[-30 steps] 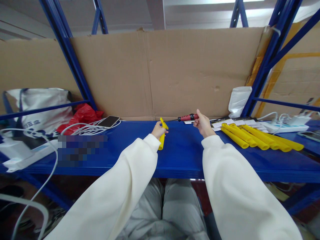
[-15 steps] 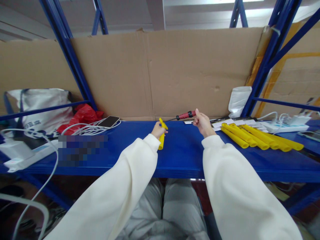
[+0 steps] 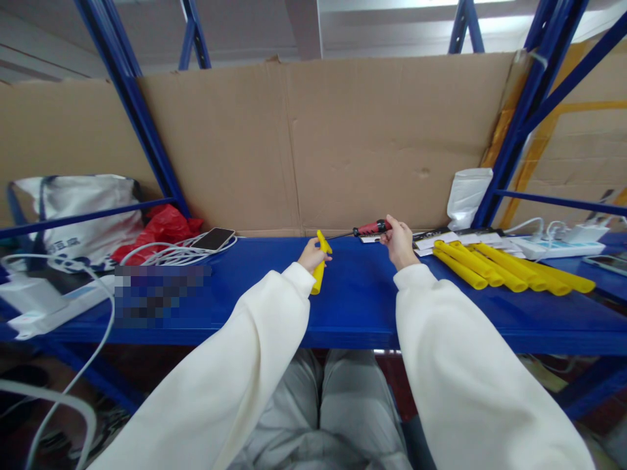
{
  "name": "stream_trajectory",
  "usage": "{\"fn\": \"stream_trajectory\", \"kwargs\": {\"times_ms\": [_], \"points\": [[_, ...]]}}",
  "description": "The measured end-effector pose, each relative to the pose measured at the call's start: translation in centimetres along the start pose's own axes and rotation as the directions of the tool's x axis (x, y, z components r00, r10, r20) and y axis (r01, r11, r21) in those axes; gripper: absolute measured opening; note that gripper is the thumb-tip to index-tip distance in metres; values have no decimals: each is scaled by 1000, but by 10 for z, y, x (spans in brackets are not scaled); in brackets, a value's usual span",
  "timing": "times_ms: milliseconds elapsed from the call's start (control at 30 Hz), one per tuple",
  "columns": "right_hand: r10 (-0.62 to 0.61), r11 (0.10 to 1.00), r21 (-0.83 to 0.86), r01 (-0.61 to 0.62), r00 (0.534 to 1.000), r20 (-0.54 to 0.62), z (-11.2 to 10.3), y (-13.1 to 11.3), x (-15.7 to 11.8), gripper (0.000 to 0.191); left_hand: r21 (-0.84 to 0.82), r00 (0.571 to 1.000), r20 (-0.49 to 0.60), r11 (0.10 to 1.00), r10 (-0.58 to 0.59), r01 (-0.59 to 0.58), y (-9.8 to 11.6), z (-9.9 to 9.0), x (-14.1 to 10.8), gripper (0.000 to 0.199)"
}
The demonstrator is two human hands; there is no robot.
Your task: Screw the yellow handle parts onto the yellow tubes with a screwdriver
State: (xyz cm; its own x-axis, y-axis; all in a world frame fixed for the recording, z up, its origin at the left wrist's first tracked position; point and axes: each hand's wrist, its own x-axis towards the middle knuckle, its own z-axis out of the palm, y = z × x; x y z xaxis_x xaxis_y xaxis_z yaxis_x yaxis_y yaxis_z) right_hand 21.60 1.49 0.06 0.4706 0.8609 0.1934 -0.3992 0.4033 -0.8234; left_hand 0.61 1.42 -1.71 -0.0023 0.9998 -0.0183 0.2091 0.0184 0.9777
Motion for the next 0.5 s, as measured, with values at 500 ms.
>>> {"fn": "stream_trajectory", "kwargs": {"times_ms": [500], "points": [[81,961,-246,-124,980,-180,1,-8,-8,31,151,983,-85,978,161,-147,-15,-2,21,74]]}}
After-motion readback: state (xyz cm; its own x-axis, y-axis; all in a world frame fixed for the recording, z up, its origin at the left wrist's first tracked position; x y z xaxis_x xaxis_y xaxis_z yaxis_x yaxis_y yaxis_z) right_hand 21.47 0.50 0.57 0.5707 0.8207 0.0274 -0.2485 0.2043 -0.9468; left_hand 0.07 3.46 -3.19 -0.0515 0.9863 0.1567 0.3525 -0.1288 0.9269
